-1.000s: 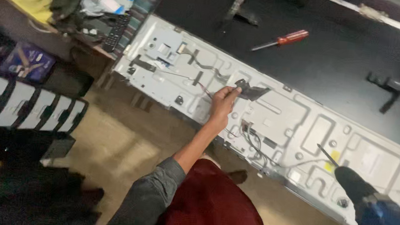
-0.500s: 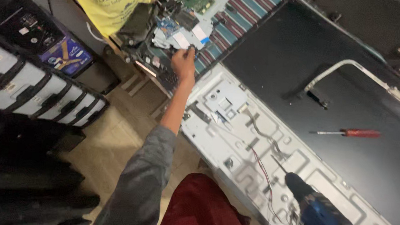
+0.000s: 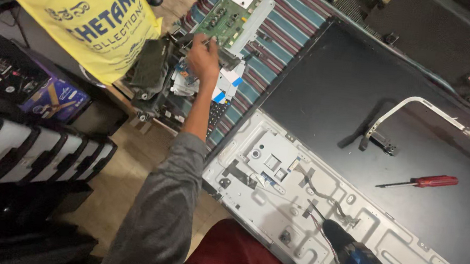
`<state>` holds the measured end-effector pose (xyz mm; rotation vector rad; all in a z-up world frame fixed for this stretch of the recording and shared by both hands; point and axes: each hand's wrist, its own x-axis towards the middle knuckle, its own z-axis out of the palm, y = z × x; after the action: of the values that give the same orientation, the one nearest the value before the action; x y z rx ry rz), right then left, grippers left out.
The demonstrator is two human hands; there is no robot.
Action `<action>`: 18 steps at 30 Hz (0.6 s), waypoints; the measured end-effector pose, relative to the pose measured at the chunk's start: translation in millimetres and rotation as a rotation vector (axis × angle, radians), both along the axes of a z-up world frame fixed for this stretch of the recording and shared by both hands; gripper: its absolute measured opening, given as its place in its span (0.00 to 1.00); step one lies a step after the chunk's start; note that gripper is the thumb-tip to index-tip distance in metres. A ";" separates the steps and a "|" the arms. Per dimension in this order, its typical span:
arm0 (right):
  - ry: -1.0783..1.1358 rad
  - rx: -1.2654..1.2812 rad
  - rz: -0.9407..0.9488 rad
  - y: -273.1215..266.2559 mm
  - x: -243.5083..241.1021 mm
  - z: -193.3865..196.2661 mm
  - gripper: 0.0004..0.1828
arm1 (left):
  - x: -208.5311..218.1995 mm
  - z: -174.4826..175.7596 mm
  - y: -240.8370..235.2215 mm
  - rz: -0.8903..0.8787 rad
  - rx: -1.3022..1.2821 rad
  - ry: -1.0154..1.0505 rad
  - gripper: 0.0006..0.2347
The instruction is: The person uses a cordless drill and a screwdriver to remove and install screws on the back panel of a television. They also adjust internal wires and components while working on the device.
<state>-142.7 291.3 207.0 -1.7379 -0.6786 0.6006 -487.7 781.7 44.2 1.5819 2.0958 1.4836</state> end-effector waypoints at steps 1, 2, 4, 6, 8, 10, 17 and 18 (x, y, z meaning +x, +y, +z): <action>-0.010 -0.003 0.003 3.2 -0.2 2.5 0.27 | 5.0 -7.1 10.4 -0.061 0.043 -0.064 0.07; -0.019 -0.004 0.010 6.1 -0.8 4.4 0.27 | 13.2 -13.6 27.0 -0.202 0.032 -0.047 0.05; -0.038 -0.010 0.016 8.9 -2.0 6.2 0.27 | 40.5 -26.7 68.2 -0.489 0.009 -0.013 0.02; -0.030 -0.016 0.014 8.5 -7.9 3.5 0.27 | 66.6 -38.6 103.6 -0.525 -0.151 0.254 0.03; -0.005 -0.041 0.002 -2.5 -15.8 0.7 0.27 | 76.4 -52.4 110.9 -0.563 -0.118 0.447 0.04; 0.016 -0.101 -0.043 -30.2 -29.5 2.5 0.27 | 83.1 -65.4 102.3 -0.644 0.110 0.528 0.04; 0.029 -0.251 -0.098 -89.9 -34.1 8.0 0.27 | 110.7 4.6 44.3 -0.583 0.103 0.653 0.13; 0.025 -0.249 -0.102 -91.1 -29.9 6.7 0.27 | 118.4 18.7 24.5 -0.624 0.132 0.564 0.11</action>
<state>-172.6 200.2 213.8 -1.9794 -0.5105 0.6572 -369.3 806.3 62.9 2.6209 1.4579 1.0465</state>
